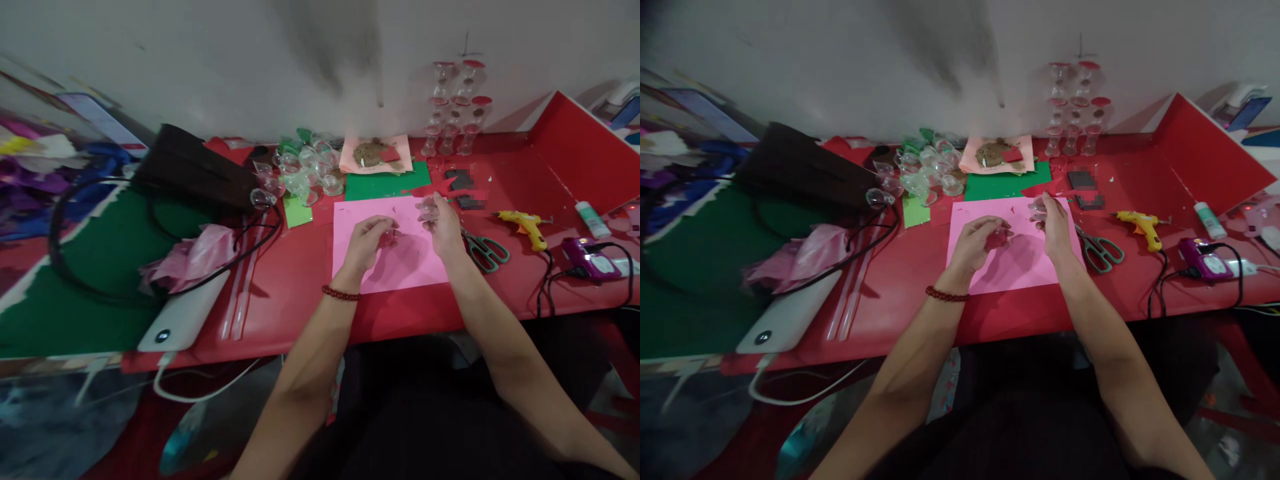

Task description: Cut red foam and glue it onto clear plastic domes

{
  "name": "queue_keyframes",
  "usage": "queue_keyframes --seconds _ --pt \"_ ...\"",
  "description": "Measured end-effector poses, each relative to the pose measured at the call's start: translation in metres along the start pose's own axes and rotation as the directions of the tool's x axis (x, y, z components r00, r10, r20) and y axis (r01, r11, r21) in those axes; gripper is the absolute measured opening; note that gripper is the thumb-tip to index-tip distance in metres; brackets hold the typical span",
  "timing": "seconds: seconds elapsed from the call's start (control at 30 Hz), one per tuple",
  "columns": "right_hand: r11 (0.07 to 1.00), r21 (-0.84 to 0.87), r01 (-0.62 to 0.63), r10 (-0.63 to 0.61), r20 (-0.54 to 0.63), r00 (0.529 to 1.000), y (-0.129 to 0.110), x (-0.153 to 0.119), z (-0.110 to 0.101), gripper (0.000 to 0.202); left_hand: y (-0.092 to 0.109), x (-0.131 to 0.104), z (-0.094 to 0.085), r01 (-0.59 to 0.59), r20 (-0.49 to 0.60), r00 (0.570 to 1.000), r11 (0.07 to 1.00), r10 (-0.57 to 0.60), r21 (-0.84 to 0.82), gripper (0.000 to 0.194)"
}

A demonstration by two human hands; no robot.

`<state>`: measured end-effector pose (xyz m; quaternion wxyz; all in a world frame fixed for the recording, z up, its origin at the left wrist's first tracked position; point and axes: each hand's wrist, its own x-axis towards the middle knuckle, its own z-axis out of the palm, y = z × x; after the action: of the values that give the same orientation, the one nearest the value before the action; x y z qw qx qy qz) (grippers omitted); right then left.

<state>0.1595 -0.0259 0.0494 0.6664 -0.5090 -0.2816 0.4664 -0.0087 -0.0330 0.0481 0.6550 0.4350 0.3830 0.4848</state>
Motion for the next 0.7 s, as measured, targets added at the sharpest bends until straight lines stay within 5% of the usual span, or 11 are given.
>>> queue_keyframes --seconds 0.23,0.33,0.4,0.5,0.53,0.63,0.7 --pt "0.999 -0.017 0.029 -0.029 0.028 0.999 -0.003 -0.004 0.001 0.044 0.001 0.002 -0.001 0.059 -0.005 0.998 0.997 -0.059 0.042 0.055" --pt "0.999 0.015 0.039 -0.039 -0.016 0.999 -0.002 -0.002 -0.001 0.043 0.008 -0.002 -0.005 0.102 0.115 0.988 0.994 -0.105 0.027 0.050" --pt "0.999 0.043 0.032 -0.030 -0.053 0.998 -0.002 0.001 -0.002 0.041 0.010 -0.007 -0.005 0.165 0.356 0.913 0.978 -0.200 0.127 0.039" --pt "0.996 0.089 0.009 -0.003 -0.065 0.998 -0.003 0.003 -0.003 0.042 0.004 -0.009 0.000 0.243 0.610 0.671 0.902 -0.423 0.358 0.042" --pt "0.995 0.105 0.003 0.003 -0.058 0.998 -0.004 0.003 -0.003 0.042 0.000 -0.008 0.002 0.251 0.586 0.685 0.895 -0.433 0.369 0.043" --pt "0.991 0.130 0.001 0.004 -0.041 0.999 -0.005 0.002 -0.003 0.044 -0.012 0.000 0.005 0.159 0.262 0.945 0.976 -0.194 0.150 0.038" --pt "0.991 0.133 0.005 0.001 -0.043 0.999 -0.006 0.001 -0.002 0.044 -0.014 0.004 0.003 0.052 0.109 0.993 0.999 -0.050 -0.010 0.030"
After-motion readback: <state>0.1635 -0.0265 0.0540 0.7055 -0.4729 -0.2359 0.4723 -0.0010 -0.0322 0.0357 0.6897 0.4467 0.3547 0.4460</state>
